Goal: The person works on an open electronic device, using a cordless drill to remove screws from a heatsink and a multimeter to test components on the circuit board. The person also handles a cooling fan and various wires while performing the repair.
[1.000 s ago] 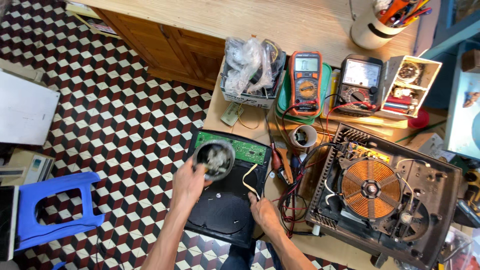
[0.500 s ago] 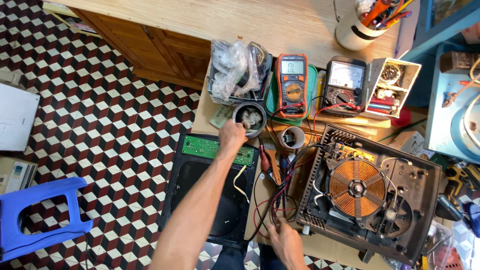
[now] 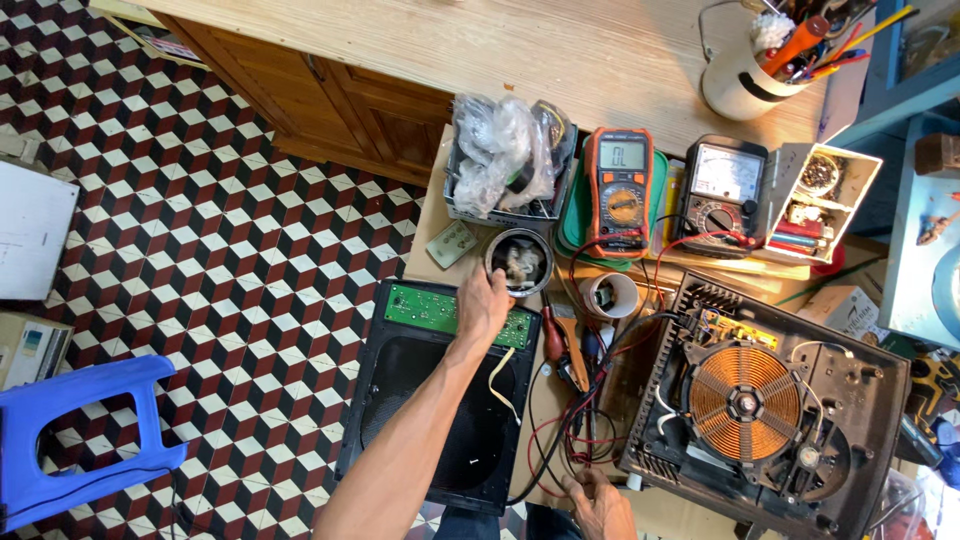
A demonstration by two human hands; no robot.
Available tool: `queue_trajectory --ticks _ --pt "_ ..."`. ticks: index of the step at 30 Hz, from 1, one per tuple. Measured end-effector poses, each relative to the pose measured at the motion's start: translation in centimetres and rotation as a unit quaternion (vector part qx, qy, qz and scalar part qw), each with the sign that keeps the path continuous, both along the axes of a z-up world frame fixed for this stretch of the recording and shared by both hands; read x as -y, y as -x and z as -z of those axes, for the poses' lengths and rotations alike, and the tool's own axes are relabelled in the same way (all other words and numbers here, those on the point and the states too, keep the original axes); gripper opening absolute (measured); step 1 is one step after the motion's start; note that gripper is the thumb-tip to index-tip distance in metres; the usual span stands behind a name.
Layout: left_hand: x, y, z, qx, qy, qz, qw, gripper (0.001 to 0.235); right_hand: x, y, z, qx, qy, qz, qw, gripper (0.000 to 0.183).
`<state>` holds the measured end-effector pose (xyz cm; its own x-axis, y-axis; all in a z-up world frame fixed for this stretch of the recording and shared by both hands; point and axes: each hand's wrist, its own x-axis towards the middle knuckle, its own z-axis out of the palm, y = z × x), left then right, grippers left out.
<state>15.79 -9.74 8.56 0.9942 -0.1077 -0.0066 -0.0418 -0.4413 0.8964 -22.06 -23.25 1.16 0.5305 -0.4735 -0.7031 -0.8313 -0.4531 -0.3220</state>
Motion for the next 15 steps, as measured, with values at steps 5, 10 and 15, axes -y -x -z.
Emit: queue_trajectory --ticks 5,10,15 --pt "-3.2 -1.2 0.9 -0.298 0.041 -0.009 0.954 0.047 0.3 1.4 2.6 -0.065 -0.012 0.076 0.995 0.046" --pt "-5.6 -5.9 5.2 0.079 -0.236 -0.022 0.968 0.059 0.1 1.9 2.8 0.006 0.012 0.104 0.994 0.04" --pt "-4.5 -8.1 8.7 0.08 -0.34 0.093 0.932 0.042 1.2 2.3 2.7 -0.01 -0.053 0.165 0.985 0.046"
